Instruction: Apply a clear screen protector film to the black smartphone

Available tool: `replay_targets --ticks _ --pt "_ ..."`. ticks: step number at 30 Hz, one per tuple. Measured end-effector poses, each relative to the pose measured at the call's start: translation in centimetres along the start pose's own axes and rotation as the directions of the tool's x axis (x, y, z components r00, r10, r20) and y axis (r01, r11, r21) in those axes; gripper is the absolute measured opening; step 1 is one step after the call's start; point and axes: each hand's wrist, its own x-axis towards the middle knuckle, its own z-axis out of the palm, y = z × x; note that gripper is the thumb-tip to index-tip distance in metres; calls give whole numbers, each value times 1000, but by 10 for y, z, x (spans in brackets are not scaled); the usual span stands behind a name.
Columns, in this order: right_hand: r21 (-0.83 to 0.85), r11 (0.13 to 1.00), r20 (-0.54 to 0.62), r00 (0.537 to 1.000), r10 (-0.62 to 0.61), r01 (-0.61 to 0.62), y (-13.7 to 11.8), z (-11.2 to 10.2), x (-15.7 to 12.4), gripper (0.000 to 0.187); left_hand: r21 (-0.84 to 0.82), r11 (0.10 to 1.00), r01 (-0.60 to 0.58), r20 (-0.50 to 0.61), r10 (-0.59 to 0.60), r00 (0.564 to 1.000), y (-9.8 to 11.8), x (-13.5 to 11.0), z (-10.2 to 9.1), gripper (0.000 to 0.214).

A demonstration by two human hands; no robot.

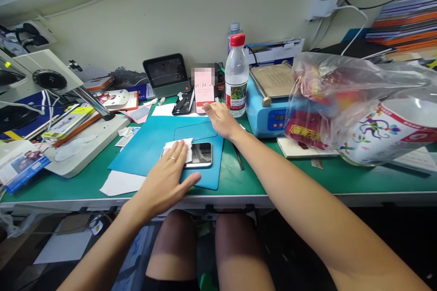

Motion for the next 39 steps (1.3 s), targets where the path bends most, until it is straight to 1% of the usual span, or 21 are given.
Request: replay_targets --ticks 5,7,9,11,14,16,18,21,23,25,27,29,31,34,36,37,39 --pt "5 999 5 999 -35 35 -1 1 0 99 -129 986 -105 -24 103 994 49 21 3 118" --pt "7 999 7 999 -43 43 -2 0 0 98 -159 978 -135 -35 131 991 59 24 5 122" --pt "3 999 8 999 -40 40 -3 -1 -1 96 -167 974 -152 -42 147 988 62 21 7 119" --pt "-3 999 9 999 -31 31 -3 -2 -1 95 -147 974 -170 -56 164 985 56 11 8 114" --pt "3 1000 6 1000 -23 23 -3 -2 -1 93 -64 980 -188 -77 183 980 34 -12 10 109" --pt "12 1000 4 1000 -25 25 -2 -2 -1 93 -3 986 -164 -91 163 982 15 -27 11 104" --pt "13 1000 3 1000 -26 26 -1 -1 0 94 51 993 -103 -129 109 986 -4 -37 13 96" --pt "6 1000 2 1000 -20 20 0 -1 0 96 93 995 -46 -154 60 986 -22 -42 16 86" --pt "4 1000 -2 1000 -17 17 0 -1 -1 98 96 995 -30 -153 45 987 -25 -38 16 85" --pt "4 1000 -3 1000 -18 18 0 -1 -2 99 87 996 -9 -144 22 989 -19 -30 15 88" --pt "3 1000 -3 1000 -23 23 0 -1 -2 98 65 998 -7 -130 16 991 -6 -18 14 92" --pt "3 1000 0 1000 -31 31 0 0 -2 96 35 998 -51 -117 55 992 12 -5 13 98" --pt "2 999 4 999 -40 40 -1 0 -2 97 4 993 -121 -104 121 987 33 5 13 106" --pt "3 999 3 999 -54 54 -2 -1 -3 97 -19 986 -168 -103 165 981 58 12 14 113" --pt "8 999 0 999 -50 50 -2 -2 -3 95 -17 983 -181 -103 178 979 62 10 15 109" --pt "11 999 -1 999 -43 43 -2 -2 -3 94 -14 982 -189 -100 187 977 61 7 16 106" --pt "17 999 -3 1000 -30 30 -1 -2 -2 92 -1 978 -209 -94 208 974 50 -2 16 102"
